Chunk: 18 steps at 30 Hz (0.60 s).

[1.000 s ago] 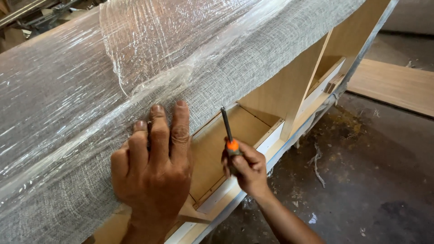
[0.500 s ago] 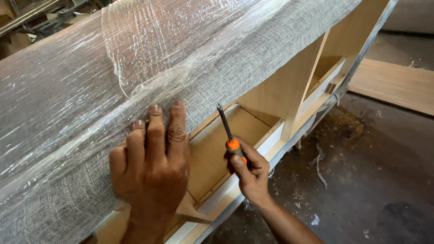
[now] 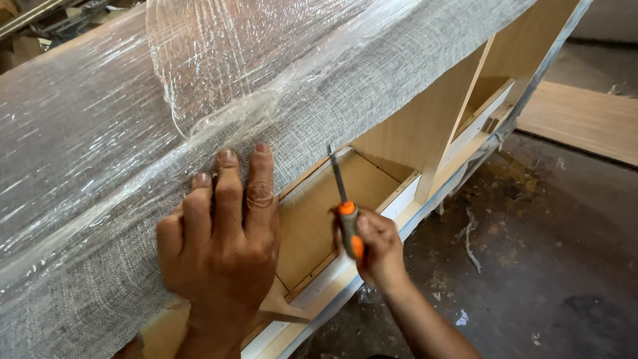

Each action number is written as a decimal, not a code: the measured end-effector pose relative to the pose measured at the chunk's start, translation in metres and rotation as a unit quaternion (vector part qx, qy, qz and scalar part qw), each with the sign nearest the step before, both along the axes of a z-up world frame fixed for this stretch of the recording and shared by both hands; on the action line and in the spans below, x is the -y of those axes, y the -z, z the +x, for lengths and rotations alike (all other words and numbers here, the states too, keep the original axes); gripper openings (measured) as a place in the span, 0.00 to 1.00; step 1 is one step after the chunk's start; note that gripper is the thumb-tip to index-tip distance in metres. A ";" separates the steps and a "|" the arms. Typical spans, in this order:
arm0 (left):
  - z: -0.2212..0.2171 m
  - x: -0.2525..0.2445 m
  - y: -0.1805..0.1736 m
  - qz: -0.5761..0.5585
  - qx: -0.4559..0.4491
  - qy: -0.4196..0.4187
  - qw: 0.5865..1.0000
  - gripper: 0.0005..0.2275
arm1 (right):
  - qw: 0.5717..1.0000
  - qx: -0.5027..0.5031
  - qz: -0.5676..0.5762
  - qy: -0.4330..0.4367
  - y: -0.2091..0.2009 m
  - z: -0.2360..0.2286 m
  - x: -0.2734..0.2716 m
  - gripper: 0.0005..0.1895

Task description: Removing staples from a wooden furniture frame using a screwdriver as a prying tool

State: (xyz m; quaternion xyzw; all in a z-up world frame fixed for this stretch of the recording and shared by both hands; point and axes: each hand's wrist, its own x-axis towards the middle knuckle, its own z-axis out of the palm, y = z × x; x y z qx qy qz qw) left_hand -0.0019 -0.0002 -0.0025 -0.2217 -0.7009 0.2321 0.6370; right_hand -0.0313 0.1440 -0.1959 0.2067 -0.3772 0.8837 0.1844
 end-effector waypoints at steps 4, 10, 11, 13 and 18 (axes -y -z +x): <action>0.001 0.000 0.000 -0.002 0.011 0.003 1.000 0.10 | 0.914 -0.137 -0.132 -0.358 0.005 -0.015 -0.013 0.25; 0.000 0.002 0.001 -0.006 0.009 -0.004 1.000 0.10 | 0.966 0.039 -0.080 -0.244 0.011 0.003 -0.025 0.31; 0.000 0.003 0.001 -0.011 0.010 0.000 1.000 0.11 | 0.979 0.103 -0.015 -0.177 0.013 0.012 -0.027 0.28; 0.002 0.003 0.002 -0.016 0.020 0.000 1.000 0.13 | 0.978 0.172 0.049 -0.111 0.013 0.029 -0.032 0.27; -0.001 0.001 0.000 -0.016 0.014 -0.018 1.000 0.21 | 0.933 -0.039 0.228 0.275 -0.013 0.051 -0.046 0.10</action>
